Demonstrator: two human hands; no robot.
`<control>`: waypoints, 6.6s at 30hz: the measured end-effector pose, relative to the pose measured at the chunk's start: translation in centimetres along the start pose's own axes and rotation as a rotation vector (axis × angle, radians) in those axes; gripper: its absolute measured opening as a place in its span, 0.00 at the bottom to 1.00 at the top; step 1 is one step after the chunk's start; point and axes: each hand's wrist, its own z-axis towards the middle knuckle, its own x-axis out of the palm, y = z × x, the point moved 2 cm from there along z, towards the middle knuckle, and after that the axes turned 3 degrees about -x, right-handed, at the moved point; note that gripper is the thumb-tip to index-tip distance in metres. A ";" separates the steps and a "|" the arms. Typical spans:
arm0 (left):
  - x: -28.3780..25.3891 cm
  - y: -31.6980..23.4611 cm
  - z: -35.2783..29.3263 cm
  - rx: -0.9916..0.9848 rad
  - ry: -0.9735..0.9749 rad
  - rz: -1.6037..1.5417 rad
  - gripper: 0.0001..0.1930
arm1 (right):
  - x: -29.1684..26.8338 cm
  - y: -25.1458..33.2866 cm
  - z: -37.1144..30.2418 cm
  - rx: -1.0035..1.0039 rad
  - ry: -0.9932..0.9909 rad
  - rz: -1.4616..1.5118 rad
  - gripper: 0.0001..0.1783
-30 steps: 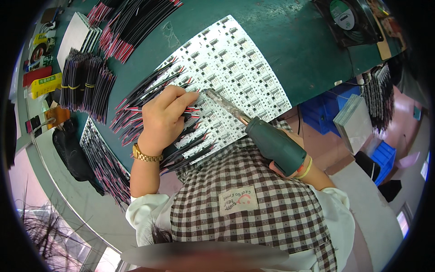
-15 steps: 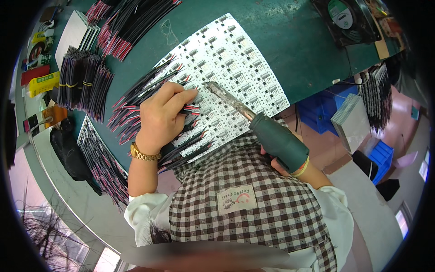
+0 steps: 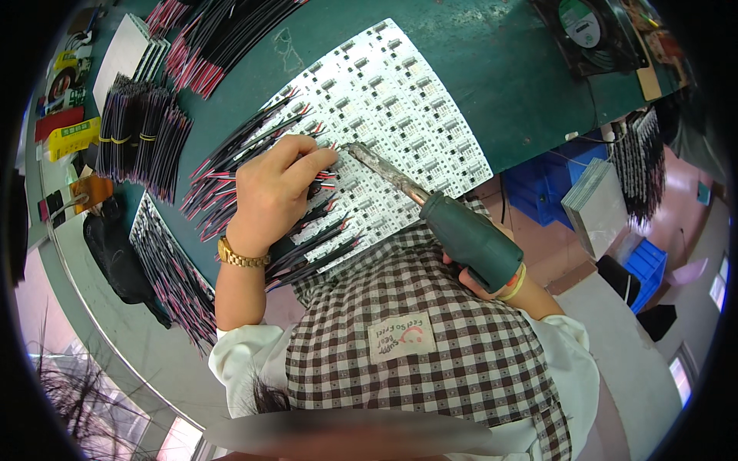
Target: The person solders multiple sets of black and red wires to a printed circuit board template using a soldering iron.
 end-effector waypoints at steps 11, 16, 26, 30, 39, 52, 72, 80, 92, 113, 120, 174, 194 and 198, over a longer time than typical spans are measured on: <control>-0.1 0.1 0.3 0.001 0.008 -0.020 0.10 | 0.1 -0.9 -0.5 0.097 0.000 0.089 0.45; -0.3 -0.1 0.1 -0.012 0.036 -0.002 0.11 | 0.2 1.1 0.6 0.087 -0.020 0.092 0.50; -8.7 -2.3 -2.5 -0.573 -0.440 -0.315 0.14 | 0.4 0.8 0.3 -0.010 -0.088 0.229 0.52; -5.4 -4.6 -1.8 -0.258 -0.365 -0.369 0.15 | 0.3 0.1 0.1 -0.028 -0.081 0.214 0.52; 0.3 -4.9 -1.6 -0.327 -0.086 -0.137 0.16 | -0.2 0.0 -0.5 0.050 -0.018 0.119 0.48; 0.9 -5.2 -1.8 -0.179 -0.136 0.118 0.16 | -0.7 0.5 -0.7 0.056 -0.004 0.039 0.43; -0.4 -4.2 -0.8 -0.462 0.049 -0.289 0.13 | -0.4 -0.6 -1.3 0.000 -0.010 0.111 0.44; -0.4 -4.4 -0.7 -0.031 0.075 0.227 0.09 | -0.6 -0.6 -1.0 -0.099 -0.039 0.132 0.31; 0.0 -5.1 -1.3 -0.020 0.002 0.357 0.16 | -0.9 -0.1 -1.4 -0.049 0.006 0.105 0.30; 0.5 -4.6 -1.7 0.000 -0.056 0.340 0.16 | -0.6 0.4 -1.5 0.041 -0.014 0.090 0.47; 0.7 -4.5 -1.8 0.034 -0.042 0.375 0.14 | -1.0 0.4 -1.7 0.083 0.012 0.133 0.50; 0.2 -3.2 -1.2 -0.086 0.015 -0.018 0.15 | -1.9 3.2 -2.0 0.019 -0.155 -0.189 0.43; 0.8 -2.9 -0.7 -0.034 0.015 -0.073 0.11 | -2.5 -0.5 -3.3 -0.063 0.093 -0.107 0.29; 0.5 -3.4 -0.6 -0.001 0.019 -0.083 0.12 | -2.3 0.2 -2.9 -0.062 0.121 -0.087 0.30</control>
